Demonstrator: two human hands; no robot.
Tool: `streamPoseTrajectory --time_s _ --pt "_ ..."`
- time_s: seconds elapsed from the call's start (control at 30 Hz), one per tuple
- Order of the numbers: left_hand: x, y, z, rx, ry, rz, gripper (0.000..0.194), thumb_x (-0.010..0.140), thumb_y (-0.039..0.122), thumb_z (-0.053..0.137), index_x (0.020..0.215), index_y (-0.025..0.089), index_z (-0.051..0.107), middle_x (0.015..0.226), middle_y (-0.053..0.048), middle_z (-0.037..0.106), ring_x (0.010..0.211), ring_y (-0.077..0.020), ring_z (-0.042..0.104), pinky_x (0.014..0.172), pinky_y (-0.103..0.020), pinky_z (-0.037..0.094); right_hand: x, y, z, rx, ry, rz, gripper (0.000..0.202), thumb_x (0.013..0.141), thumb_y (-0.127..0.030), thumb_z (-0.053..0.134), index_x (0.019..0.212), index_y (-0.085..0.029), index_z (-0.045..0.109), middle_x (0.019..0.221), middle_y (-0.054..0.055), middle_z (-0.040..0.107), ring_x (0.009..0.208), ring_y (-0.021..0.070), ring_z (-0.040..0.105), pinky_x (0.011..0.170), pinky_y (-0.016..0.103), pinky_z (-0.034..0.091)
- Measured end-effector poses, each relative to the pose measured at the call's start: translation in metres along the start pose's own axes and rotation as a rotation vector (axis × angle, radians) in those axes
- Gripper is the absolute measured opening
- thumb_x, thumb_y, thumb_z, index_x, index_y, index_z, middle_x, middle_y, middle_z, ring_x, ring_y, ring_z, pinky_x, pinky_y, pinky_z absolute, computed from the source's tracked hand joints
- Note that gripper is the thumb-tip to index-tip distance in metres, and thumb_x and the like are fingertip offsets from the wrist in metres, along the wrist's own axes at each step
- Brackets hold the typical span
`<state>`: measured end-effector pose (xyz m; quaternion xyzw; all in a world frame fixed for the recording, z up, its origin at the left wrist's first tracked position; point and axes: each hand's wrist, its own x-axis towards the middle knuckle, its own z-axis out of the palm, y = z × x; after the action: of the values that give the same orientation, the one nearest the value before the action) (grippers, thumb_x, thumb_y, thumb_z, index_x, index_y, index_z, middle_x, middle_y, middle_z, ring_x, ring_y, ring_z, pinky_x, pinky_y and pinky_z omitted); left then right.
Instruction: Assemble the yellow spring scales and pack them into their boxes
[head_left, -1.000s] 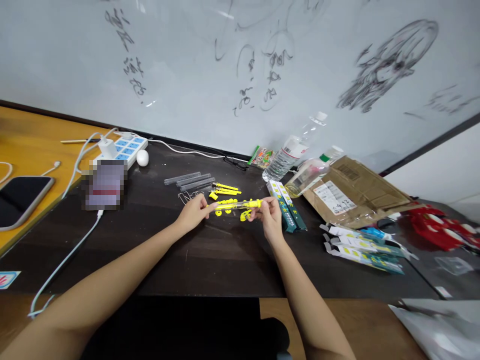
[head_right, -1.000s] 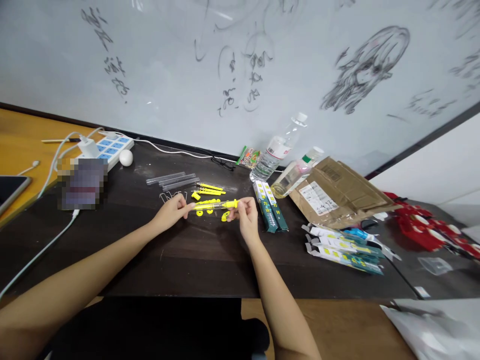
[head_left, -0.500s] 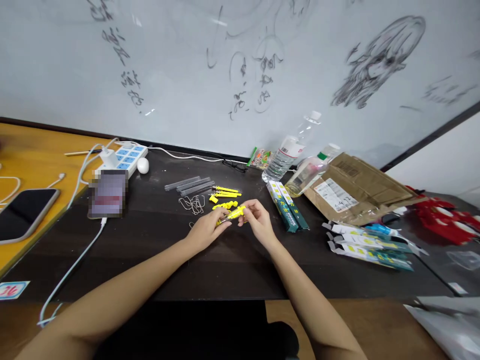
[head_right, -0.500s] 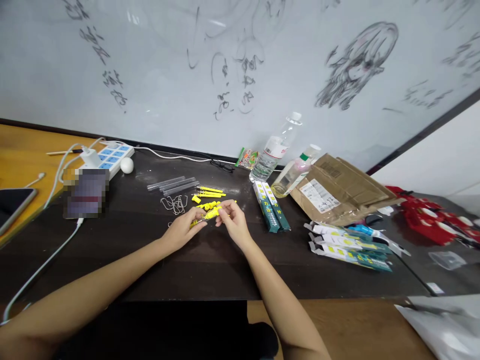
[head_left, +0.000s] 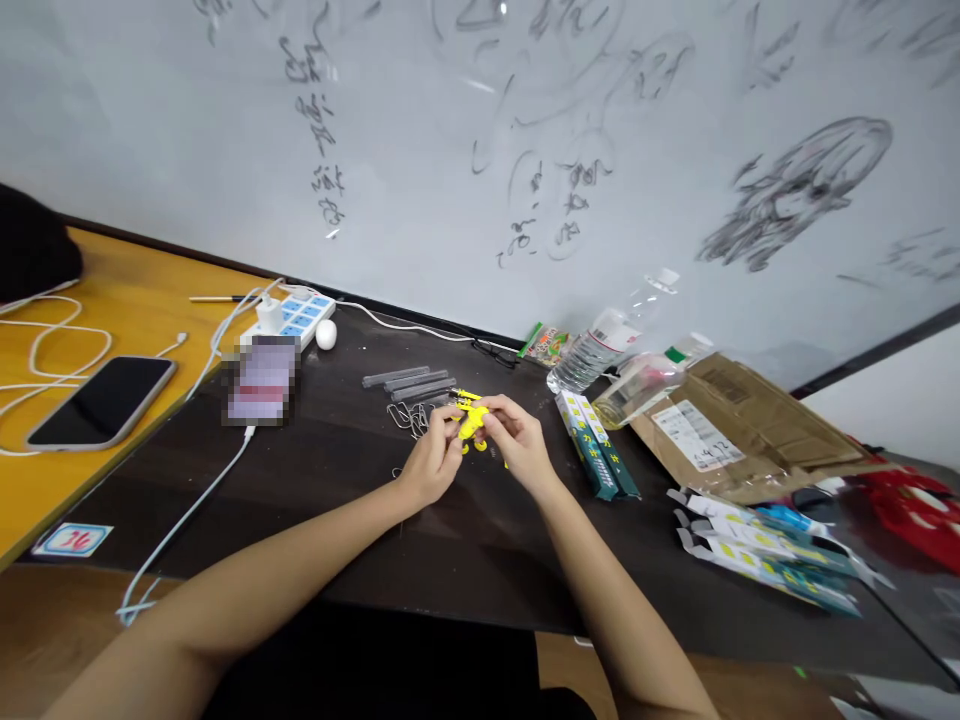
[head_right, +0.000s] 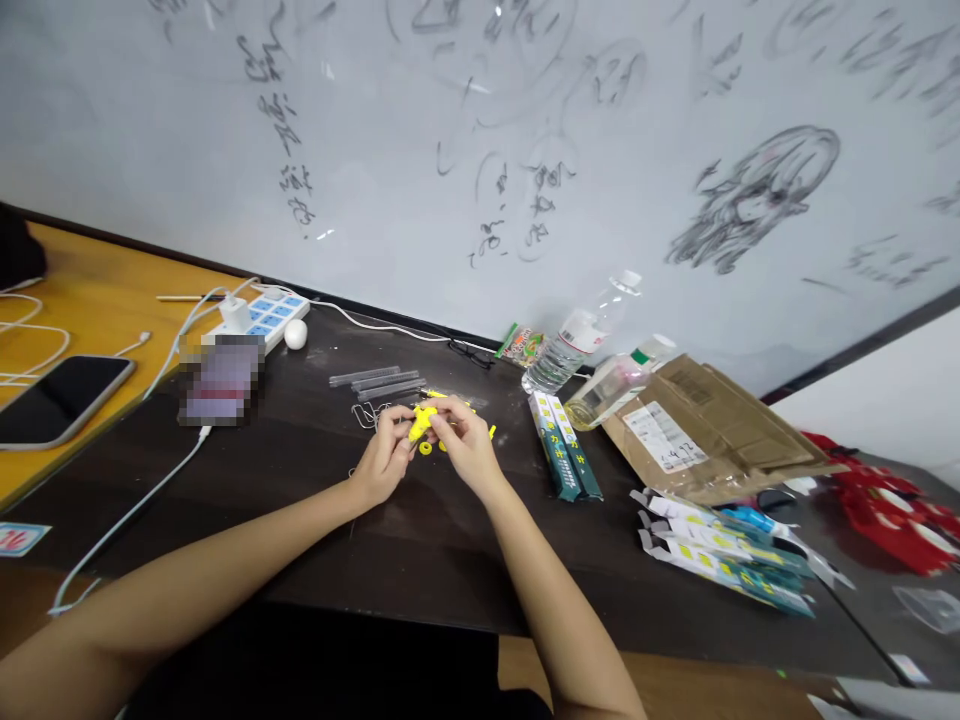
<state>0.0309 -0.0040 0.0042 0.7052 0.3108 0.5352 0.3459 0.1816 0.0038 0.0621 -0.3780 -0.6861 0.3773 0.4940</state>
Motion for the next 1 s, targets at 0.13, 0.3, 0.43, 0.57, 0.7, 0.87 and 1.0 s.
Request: streamPoseTrajectory --time_s 0.13,0.3,0.43,0.57,0.7,0.87,1.0 --pt "0.003 0.011 -0.004 0.101 0.021 -0.047 0.039 0.091 0.037 0.046 0.125 0.022 0.035 0.107 -0.009 0.064 0.088 -0.0203 0.066 0.075 -0.03 0.047 -0.004 -0.002 0.01 -0.032 0.039 -0.044 0.02 0.086 -0.039 0.059 0.098 -0.024 0.064 0.089 0.004 0.061 0.075 0.0153 0.059 0.067 0.028 0.052" --pt "0.009 0.021 -0.01 0.24 -0.032 -0.104 0.035 0.091 0.044 0.044 0.12 0.025 0.047 0.097 -0.004 0.069 0.081 -0.0197 0.067 0.07 -0.027 0.047 -0.008 0.003 0.012 -0.029 0.081 -0.022 0.02 0.085 -0.041 0.059 0.097 -0.025 0.064 0.08 0.003 0.062 0.069 0.0158 0.059 0.062 0.029 0.052" --pt "0.012 0.022 -0.011 0.384 -0.09 -0.096 0.036 0.091 0.048 0.043 0.118 0.026 0.051 0.082 0.0 0.069 0.068 -0.0173 0.065 0.063 -0.024 0.044 -0.016 0.013 0.005 0.029 0.099 0.02 0.021 0.082 -0.042 0.062 0.095 -0.025 0.064 0.079 0.002 0.065 0.06 0.0144 0.059 0.057 0.029 0.053" --pt "0.013 0.018 -0.008 0.492 -0.134 -0.049 0.033 0.088 0.048 0.048 0.114 0.028 0.057 0.083 0.0 0.07 0.069 -0.0169 0.066 0.059 -0.022 0.04 -0.022 0.019 -0.003 0.042 0.113 0.044 0.022 0.081 -0.04 0.065 0.095 -0.024 0.064 0.076 0.001 0.066 0.058 0.0142 0.06 0.058 0.03 0.054" --pt "0.013 0.013 -0.004 0.589 -0.13 -0.015 0.036 0.088 0.05 0.048 0.114 0.027 0.059 0.085 -0.002 0.071 0.07 -0.0179 0.066 0.056 -0.022 0.038 -0.025 0.021 -0.004 0.056 0.141 0.039 0.022 0.08 -0.04 0.066 0.094 -0.023 0.065 0.074 0.001 0.066 0.059 0.0144 0.061 0.059 0.03 0.054" --pt "0.012 0.012 -0.001 0.623 -0.108 0.028 0.036 0.089 0.05 0.048 0.113 0.026 0.059 0.092 -0.004 0.072 0.078 -0.0174 0.067 0.056 -0.021 0.037 -0.026 0.022 -0.004 0.087 0.152 0.03 0.02 0.079 -0.038 0.068 0.093 -0.023 0.066 0.072 0.001 0.066 0.057 0.0139 0.061 0.057 0.029 0.054" --pt "0.011 0.012 -0.002 0.642 -0.114 0.06 0.033 0.09 0.046 0.047 0.113 0.026 0.06 0.091 -0.004 0.072 0.079 -0.017 0.067 0.055 -0.021 0.036 -0.027 0.021 -0.009 0.094 0.101 0.038 0.02 0.079 -0.035 0.068 0.095 -0.023 0.067 0.074 0.001 0.068 0.059 0.0136 0.062 0.058 0.029 0.055"
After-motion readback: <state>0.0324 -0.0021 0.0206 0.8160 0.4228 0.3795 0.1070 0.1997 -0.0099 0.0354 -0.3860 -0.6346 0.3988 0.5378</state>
